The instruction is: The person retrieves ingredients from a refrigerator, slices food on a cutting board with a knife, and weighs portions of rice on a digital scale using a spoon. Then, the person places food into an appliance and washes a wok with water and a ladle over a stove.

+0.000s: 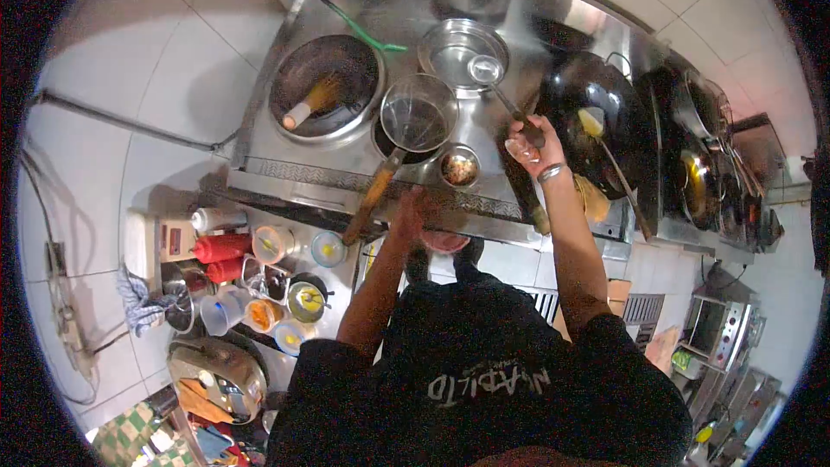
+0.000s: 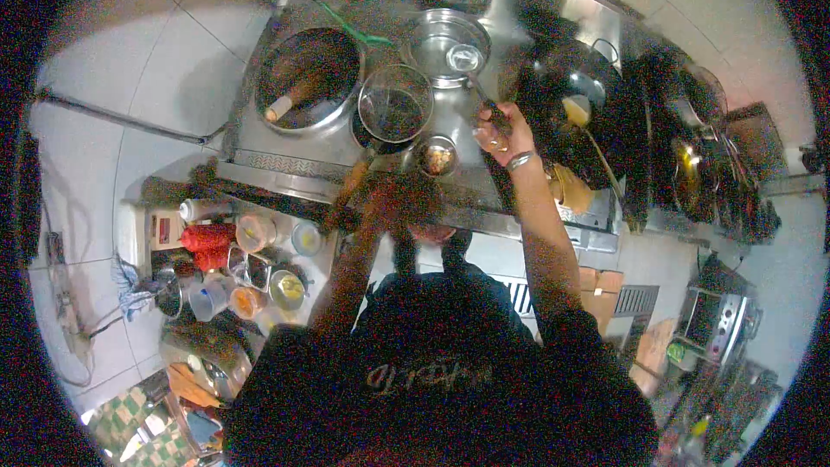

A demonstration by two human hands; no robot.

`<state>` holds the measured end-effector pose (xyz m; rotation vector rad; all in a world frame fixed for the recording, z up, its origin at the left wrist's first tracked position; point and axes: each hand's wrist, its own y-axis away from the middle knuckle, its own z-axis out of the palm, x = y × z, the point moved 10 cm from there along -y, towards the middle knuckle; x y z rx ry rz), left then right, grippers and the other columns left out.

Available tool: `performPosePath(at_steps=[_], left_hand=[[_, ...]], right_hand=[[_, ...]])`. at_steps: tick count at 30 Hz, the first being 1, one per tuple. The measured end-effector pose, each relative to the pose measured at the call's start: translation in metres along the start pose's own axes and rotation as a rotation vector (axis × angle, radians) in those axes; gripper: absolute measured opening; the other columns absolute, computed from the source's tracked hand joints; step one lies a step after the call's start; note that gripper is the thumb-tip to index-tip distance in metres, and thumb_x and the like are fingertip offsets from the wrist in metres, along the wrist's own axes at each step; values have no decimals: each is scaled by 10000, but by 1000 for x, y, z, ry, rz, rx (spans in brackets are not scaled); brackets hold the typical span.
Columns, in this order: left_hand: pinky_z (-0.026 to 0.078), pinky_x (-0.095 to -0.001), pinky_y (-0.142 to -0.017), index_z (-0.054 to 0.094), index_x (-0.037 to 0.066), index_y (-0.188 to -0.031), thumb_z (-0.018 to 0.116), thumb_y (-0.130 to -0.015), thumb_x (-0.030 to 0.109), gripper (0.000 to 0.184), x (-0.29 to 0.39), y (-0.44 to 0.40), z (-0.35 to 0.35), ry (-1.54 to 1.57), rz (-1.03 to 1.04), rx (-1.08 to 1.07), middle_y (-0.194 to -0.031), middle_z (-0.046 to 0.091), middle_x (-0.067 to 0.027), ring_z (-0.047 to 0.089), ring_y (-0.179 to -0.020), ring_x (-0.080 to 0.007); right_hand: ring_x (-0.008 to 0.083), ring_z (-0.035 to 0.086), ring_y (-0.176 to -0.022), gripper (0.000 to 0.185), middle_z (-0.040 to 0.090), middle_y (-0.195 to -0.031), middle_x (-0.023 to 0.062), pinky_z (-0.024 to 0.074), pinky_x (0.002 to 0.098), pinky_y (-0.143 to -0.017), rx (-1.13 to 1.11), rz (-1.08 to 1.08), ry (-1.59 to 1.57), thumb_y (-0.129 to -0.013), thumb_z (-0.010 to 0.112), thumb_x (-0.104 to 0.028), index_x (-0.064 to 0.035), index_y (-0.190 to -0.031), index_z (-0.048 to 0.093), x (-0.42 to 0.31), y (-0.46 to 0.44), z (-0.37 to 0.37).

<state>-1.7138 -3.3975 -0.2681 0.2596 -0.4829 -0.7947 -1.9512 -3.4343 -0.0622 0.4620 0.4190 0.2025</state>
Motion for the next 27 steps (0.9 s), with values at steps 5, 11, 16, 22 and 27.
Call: performPosePath(at_steps=[5, 11, 16, 22, 27], left_hand=[[481, -486, -839, 442, 91, -1239, 566, -892, 288, 418, 12, -28, -12, -78, 203, -12, -1279, 418, -125, 505, -1095, -304], [496, -486, -824, 500, 117, -1144, 601, -862, 293, 348, -23, -17, -23, -277, -56, 149, -1138, 515, -80, 542, -1021, -313], [507, -502, -804, 539, 133, -1094, 616, -859, 319, 309, -57, -31, -25, -51, -140, 8, -1054, 559, -48, 572, -958, -326], [426, -619, -899, 547, 119, -1099, 632, -846, 247, 296, -32, -18, 35, -104, 62, -101, -1086, 568, -64, 524, -1079, -397], [390, -636, -935, 430, 84, -1253, 572, -891, 216, 411, -49, -42, 4, 28, -128, 141, -1271, 450, -86, 465, -1158, -424]], right_hand=[[165, 440, -491, 295, 494, -661, 37, 359, 256, -345, 242, -61, 66, -790, 570, -349, -62, -826, 514, 22, 67, -29], [148, 454, -530, 314, 499, -688, 33, 347, 240, -358, 174, -7, 10, -814, 523, -345, -44, -903, 512, 73, 130, -48], [153, 473, -569, 276, 516, -741, 19, 331, 248, -329, 259, 59, 63, -834, 509, -319, -80, -971, 486, 118, 170, -43], [164, 511, -543, 217, 539, -740, 48, 407, 269, -363, 357, -16, 154, -838, 523, -236, -64, -965, 489, 145, 184, -49], [178, 551, -538, 187, 586, -742, 88, 455, 302, -409, 469, -121, 357, -828, 546, -187, -24, -899, 487, 143, 187, -59]])
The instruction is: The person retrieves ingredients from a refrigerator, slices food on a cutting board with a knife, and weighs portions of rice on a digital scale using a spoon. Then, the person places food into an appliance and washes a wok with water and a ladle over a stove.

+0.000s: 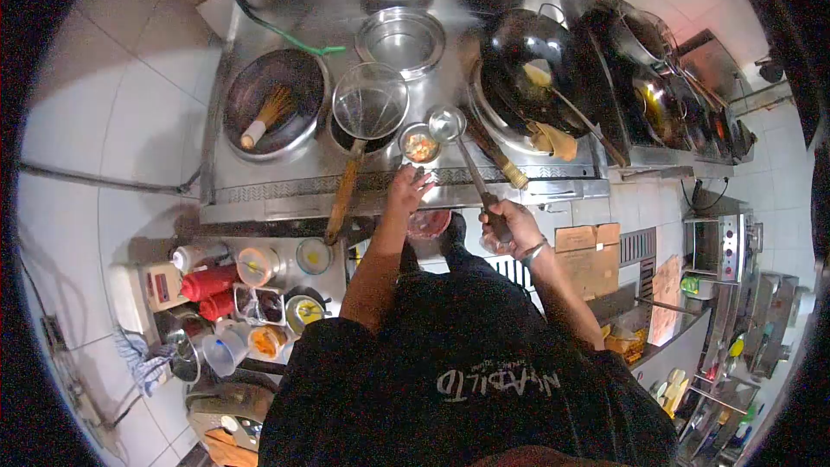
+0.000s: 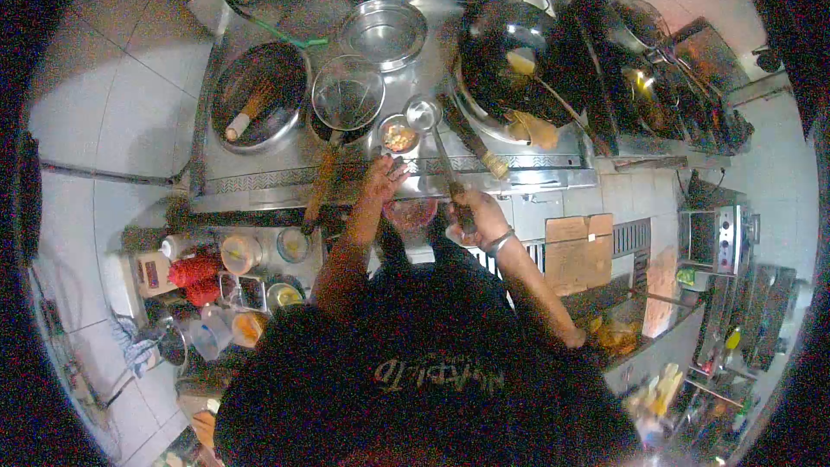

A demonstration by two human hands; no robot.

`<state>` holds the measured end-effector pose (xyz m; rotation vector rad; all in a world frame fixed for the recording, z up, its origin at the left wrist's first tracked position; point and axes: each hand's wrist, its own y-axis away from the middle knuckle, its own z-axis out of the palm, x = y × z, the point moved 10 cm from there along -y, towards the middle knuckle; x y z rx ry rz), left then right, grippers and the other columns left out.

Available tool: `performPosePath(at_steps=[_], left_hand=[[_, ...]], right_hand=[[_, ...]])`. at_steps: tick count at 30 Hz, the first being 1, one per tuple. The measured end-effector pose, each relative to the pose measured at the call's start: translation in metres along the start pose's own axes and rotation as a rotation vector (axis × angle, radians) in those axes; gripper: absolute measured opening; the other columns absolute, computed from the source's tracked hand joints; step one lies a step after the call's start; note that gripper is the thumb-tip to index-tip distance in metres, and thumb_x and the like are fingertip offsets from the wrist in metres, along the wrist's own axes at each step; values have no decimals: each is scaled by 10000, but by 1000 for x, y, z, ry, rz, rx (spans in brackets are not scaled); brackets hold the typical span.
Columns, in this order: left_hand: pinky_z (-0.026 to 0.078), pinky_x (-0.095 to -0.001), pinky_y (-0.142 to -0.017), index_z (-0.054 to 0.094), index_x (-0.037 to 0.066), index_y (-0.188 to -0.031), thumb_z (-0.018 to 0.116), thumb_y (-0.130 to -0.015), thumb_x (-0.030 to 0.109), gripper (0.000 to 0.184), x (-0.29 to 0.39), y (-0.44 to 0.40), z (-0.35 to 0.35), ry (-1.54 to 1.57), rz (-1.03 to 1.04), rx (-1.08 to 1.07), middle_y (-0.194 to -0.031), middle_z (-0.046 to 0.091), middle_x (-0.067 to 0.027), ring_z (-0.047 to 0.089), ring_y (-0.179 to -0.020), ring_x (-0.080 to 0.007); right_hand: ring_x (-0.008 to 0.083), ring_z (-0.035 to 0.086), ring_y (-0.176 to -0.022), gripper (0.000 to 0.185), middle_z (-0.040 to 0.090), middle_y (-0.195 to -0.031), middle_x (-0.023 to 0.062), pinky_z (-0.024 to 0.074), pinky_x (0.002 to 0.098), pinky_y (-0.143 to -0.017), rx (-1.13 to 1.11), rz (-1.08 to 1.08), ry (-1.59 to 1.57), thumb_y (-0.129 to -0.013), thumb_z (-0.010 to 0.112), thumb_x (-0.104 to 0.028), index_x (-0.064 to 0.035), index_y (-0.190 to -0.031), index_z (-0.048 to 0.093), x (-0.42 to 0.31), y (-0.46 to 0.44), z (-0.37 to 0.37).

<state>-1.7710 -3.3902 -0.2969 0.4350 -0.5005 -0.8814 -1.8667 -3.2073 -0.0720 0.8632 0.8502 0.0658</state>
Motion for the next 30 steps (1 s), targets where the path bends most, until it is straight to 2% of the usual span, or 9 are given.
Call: performPosePath(at_steps=[6, 11, 13, 14, 17, 19, 21, 25, 30], left_hand=[[460, -535, -915, 331, 92, -1336, 586, -868, 218, 548, 10, 55, 22, -168, 10, -14, -1135, 521, -109, 501, -1126, -392], [472, -460, -905, 324, 101, -1361, 574, -877, 240, 562, -19, 94, -18, -185, -105, -204, -1248, 485, -158, 533, -1101, -297], [458, -422, -913, 383, 70, -1335, 572, -876, 240, 525, -39, 115, -36, -231, -230, -224, -1245, 511, -152, 540, -1082, -277], [458, -422, -913, 383, 70, -1335, 572, -876, 240, 525, -39, 125, -46, -237, -228, -227, -1245, 511, -152, 540, -1082, -277], [436, -377, -934, 452, 35, -1290, 536, -903, 265, 458, -21, 169, -27, -1620, 499, -568, -1217, 539, -155, 526, -1104, -266], [407, -350, -956, 487, 40, -1272, 505, -925, 324, 449, -62, 167, -71, -1441, -218, -481, -1251, 527, -171, 480, -1168, -261], [393, -360, -966, 521, 58, -1254, 478, -936, 361, 441, -38, 215, -15, -1505, -159, -436, -1258, 531, -155, 497, -1148, -262], [362, -348, -1012, 529, 42, -1247, 456, -950, 359, 441, -58, 230, -11, -1581, -295, -664, -1251, 555, -116, 513, -1148, -244], [357, -343, -1018, 514, 42, -1263, 480, -931, 279, 410, -77, 246, -23, -1468, -320, -738, -1261, 551, -104, 507, -1155, -235]], right_hand=[[183, 548, -541, 181, 589, -750, 97, 463, 305, -433, 13, -58, 118, -831, 559, -158, -25, -937, 497, 6, -2, -1], [176, 542, -551, 173, 558, -737, 81, 462, 291, -439, -44, -25, -77, -836, 552, -191, -53, -920, 491, 2, 8, 16], [174, 547, -574, 178, 522, -729, 61, 456, 269, -429, -148, 84, -348, -846, 527, -241, -75, -887, 478, 9, 6, 24], [173, 536, -582, 199, 506, -732, 47, 445, 258, -413, -536, 303, -418, -854, 507, -286, -95, -885, 460, 18, 10, 38], [165, 523, -590, 204, 522, -756, 37, 439, 249, -402, -435, 167, -383, -855, 516, -297, -107, -900, 459, -4, -5, 40], [157, 537, -613, 205, 532, -766, 21, 441, 248, -405, -291, 130, -333, -861, 513, -316, -120, -901, 468, -29, -14, 62], [164, 480, -444, 228, 521, -618, 43, 409, 266, -387, -187, 51, -426, -824, 567, -290, -70, -786, 522, -60, -28, 83], [211, 629, -689, 372, 651, -757, 99, 509, 325, -562, -52, -222, 329, -824, 590, -278, -45, -1112, 558, -105, -133, 99], [341, 650, -760, 493, 660, -826, 202, 518, 421, -676, 341, -667, 1222, -782, 639, -322, -25, -1158, 525, -122, -129, 101]])
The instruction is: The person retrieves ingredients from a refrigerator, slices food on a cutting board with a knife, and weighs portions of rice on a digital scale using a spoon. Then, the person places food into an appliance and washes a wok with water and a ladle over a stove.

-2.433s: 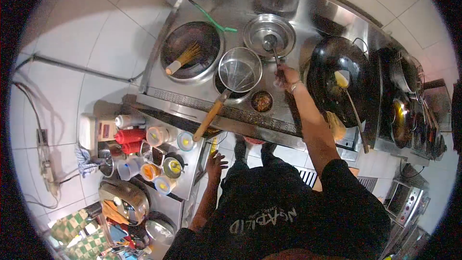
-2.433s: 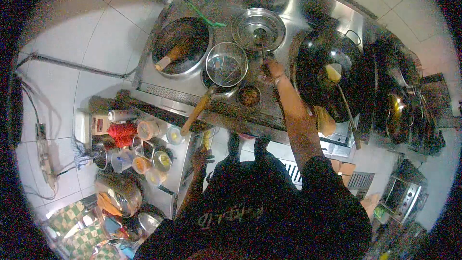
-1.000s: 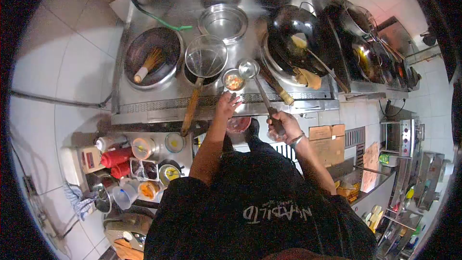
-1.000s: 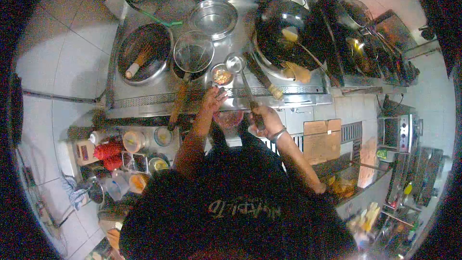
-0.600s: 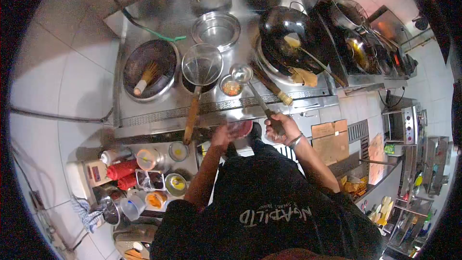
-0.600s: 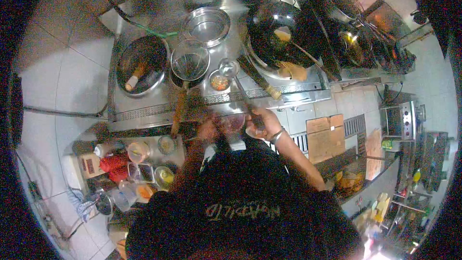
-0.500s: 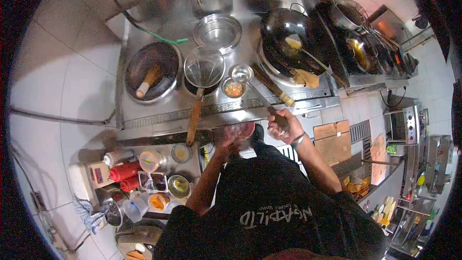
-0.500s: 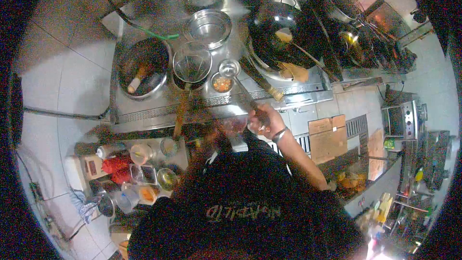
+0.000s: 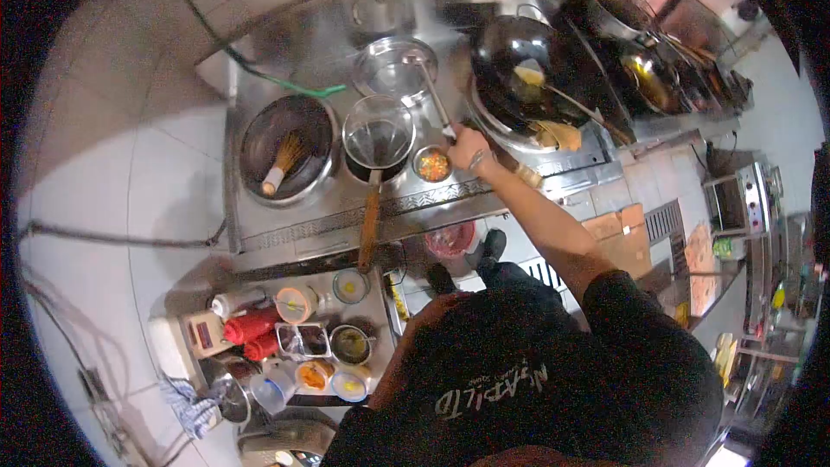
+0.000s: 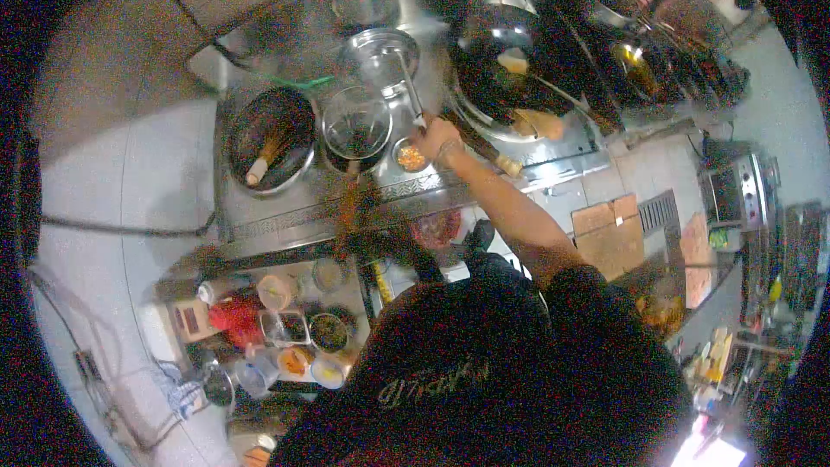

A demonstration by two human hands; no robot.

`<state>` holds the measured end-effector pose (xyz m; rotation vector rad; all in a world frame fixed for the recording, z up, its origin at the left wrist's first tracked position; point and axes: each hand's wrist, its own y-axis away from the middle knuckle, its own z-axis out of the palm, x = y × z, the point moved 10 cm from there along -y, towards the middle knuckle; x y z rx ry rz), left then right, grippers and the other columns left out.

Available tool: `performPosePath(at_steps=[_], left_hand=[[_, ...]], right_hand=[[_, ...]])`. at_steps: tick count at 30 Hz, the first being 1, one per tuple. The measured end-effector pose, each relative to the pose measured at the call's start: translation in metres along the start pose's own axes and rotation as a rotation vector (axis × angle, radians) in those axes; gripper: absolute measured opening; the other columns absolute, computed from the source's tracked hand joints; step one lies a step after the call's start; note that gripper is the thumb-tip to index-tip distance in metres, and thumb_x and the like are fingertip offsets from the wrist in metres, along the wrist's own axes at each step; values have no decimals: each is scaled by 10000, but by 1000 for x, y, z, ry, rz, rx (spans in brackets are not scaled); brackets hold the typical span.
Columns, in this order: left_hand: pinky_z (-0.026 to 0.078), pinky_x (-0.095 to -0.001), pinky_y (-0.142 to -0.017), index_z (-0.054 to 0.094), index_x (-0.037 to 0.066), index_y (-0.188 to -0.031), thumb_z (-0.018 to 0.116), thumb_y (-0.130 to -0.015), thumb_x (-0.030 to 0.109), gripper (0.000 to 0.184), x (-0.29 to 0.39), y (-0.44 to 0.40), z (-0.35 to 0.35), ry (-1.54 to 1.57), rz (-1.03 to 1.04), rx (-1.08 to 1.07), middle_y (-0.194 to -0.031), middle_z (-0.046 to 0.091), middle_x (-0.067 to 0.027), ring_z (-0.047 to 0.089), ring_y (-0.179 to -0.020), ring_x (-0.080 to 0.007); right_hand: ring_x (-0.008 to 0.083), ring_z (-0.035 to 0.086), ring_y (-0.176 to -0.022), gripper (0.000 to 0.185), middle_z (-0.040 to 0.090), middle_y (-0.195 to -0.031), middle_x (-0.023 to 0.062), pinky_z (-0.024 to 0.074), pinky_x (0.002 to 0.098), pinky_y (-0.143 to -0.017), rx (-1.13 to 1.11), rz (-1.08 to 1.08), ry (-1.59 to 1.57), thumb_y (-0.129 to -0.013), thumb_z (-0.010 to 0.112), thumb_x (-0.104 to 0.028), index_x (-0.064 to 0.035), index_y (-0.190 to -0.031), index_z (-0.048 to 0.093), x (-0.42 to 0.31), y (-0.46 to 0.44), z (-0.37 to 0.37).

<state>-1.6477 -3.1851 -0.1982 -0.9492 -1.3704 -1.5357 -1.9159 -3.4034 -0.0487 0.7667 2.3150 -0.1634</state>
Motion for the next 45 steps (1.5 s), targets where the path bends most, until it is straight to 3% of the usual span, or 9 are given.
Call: performPosePath(at_steps=[13, 15, 17, 20, 25, 28, 35, 40, 45], left_hand=[[356, -334, -1015, 498, 38, -1278, 584, -852, 77, 437, 11, 15, 27, 47, -68, -136, -1267, 550, -79, 508, -1151, -218], [356, -333, -1015, 495, 37, -1280, 599, -839, 46, 453, 14, 6, 34, 23, -100, -194, -1268, 549, -76, 508, -1150, -216], [374, -331, -996, 513, 39, -1266, 639, -799, 0, 485, 1, -12, 44, -141, -168, -316, -1263, 553, -76, 518, -1133, -209], [420, -319, -930, 567, 36, -1203, 640, -841, 107, 376, 118, -66, 91, -245, -31, -432, -1232, 566, -82, 542, -1060, -192], [457, -382, -898, 566, 57, -1198, 546, -927, 283, 354, 48, -185, 132, -209, -274, -286, -1210, 562, -99, 535, -1117, -224], [465, -464, -892, 431, 1, -1280, 504, -949, 209, 397, 92, -249, 226, 666, -335, -358, -1227, 533, -126, 519, -1125, -281], [493, -350, -762, 561, -7, -1015, 570, -903, 140, 186, 218, -393, 404, 433, -155, -220, -951, 605, -115, 591, -841, -209], [481, -288, -605, 567, -3, -966, 635, -833, 60, 163, 273, -491, 471, 296, -50, -414, -884, 619, -101, 592, -735, -174], [482, -287, -591, 547, -5, -1055, 621, -838, 52, 237, 304, -571, 532, 276, -94, -465, -984, 636, -106, 608, -779, -150]], right_hand=[[376, 597, -949, 637, 571, -1114, 239, 506, 437, -787, 163, 3, 113, -770, 615, -184, -95, -1356, 381, 171, 132, 78], [369, 621, -874, 620, 609, -1025, 228, 514, 452, -752, 179, -26, 154, -771, 616, -187, -86, -1343, 401, 179, 127, 87], [346, 639, -758, 583, 642, -896, 202, 525, 457, -697, -216, 160, -103, -783, 619, -233, -70, -1315, 445, 181, 133, 79], [324, 645, -655, 527, 657, -755, 172, 534, 459, -646, -288, 185, -50, -793, 618, -275, -53, -1258, 508, 246, 140, 127], [272, 640, -711, 406, 653, -880, 161, 525, 382, -652, -17, 167, -365, -856, 568, -313, -48, -1164, 546, 292, 242, -26], [200, 633, -768, 358, 643, -1016, 137, 515, 315, -676, 282, 34, -536, -915, 513, -324, -54, -1147, 551, 334, 317, -123], [83, 567, -831, 296, 615, -1075, 28, 498, 266, -734, 637, 597, -1046, -969, 457, -292, -87, -1152, 568, 487, 467, -320], [53, 554, -742, 313, 637, -883, -19, 471, 218, -675, 849, 401, -1482, -930, 544, -328, -65, -1089, 605, 559, 499, -378], [62, 565, -725, 274, 651, -855, 9, 469, 223, -654, 870, 463, -1355, -889, 618, -283, -31, -995, 636, 617, 503, -442]])
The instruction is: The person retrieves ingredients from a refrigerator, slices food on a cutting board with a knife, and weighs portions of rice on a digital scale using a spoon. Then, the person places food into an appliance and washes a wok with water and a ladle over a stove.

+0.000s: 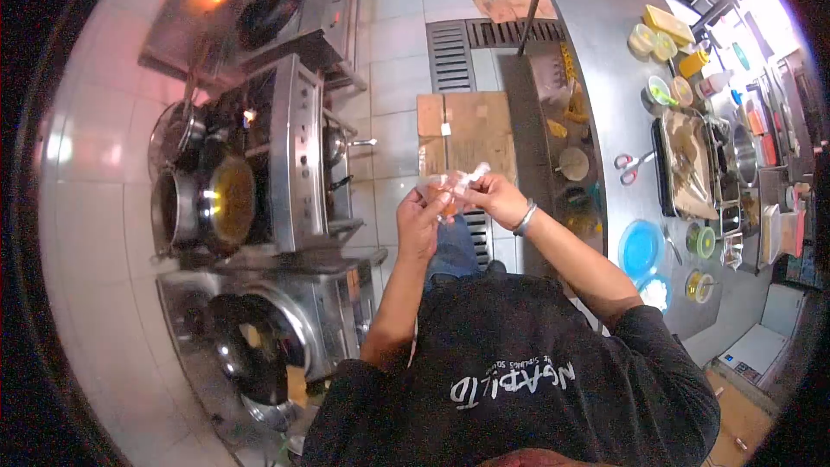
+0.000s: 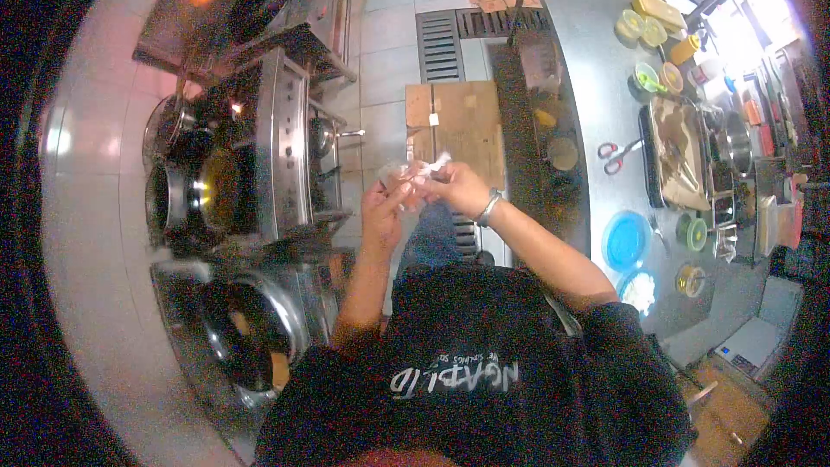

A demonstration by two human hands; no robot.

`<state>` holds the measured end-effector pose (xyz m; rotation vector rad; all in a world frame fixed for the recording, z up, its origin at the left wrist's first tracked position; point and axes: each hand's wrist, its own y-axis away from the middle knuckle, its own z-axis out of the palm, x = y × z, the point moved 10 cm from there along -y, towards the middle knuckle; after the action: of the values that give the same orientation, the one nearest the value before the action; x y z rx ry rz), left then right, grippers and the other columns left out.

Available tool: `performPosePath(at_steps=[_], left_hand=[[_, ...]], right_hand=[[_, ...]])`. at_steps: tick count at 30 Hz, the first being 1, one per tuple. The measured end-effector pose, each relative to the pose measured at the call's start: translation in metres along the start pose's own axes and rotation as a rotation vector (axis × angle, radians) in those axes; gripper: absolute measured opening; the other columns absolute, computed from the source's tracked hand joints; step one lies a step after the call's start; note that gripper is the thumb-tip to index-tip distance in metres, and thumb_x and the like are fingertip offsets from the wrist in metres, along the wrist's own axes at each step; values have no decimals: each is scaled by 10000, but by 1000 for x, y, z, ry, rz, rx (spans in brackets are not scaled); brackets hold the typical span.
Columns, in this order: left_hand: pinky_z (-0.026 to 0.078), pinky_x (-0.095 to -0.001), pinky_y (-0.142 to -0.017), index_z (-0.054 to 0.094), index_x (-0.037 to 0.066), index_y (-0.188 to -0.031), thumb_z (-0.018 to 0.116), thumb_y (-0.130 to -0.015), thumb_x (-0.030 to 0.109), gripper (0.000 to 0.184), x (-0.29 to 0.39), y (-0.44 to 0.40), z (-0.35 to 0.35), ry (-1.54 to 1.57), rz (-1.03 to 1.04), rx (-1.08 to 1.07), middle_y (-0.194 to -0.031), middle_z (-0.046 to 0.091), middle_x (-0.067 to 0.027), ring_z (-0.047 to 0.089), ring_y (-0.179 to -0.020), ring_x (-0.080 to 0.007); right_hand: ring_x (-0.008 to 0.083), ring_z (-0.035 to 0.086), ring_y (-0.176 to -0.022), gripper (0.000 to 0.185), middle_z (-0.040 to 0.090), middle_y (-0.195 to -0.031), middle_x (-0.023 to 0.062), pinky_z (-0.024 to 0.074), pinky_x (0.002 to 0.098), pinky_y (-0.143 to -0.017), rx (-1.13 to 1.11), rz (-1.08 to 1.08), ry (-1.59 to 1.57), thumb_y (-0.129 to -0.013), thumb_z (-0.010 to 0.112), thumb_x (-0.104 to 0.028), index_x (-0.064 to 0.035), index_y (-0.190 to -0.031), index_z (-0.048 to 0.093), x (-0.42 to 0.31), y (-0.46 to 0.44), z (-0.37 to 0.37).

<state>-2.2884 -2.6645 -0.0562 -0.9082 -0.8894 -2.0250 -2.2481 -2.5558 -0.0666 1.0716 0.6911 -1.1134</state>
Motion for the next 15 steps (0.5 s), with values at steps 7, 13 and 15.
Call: performPosePath(at_steps=[7, 13, 15], left_hand=[[516, -302, -683, 557, -17, -1060, 585, -873, 79, 212, 29, -135, 12, 204, -194, -93, -992, 634, -104, 623, -867, -180], [537, -272, -693, 559, -40, -1082, 599, -862, 49, 241, 83, -253, 7, -148, -144, -116, -1047, 618, -128, 620, -915, -171], [543, -282, -709, 547, -42, -1117, 606, -854, 42, 283, 97, -292, 16, -244, -66, -156, -1072, 610, -127, 619, -930, -175]], right_hand=[[113, 580, -719, 143, 635, -818, 25, 481, 265, -629, 96, 82, -228, -880, 611, -149, -24, -947, 634, -64, -114, -54], [107, 598, -772, 172, 637, -882, 41, 500, 267, -665, 176, 66, -35, -869, 634, -161, -9, -949, 635, -128, -198, -85], [150, 623, -874, 198, 638, -985, 97, 510, 291, -726, 311, -18, 230, -801, 692, -117, -7, -957, 641, -159, -223, -107]])
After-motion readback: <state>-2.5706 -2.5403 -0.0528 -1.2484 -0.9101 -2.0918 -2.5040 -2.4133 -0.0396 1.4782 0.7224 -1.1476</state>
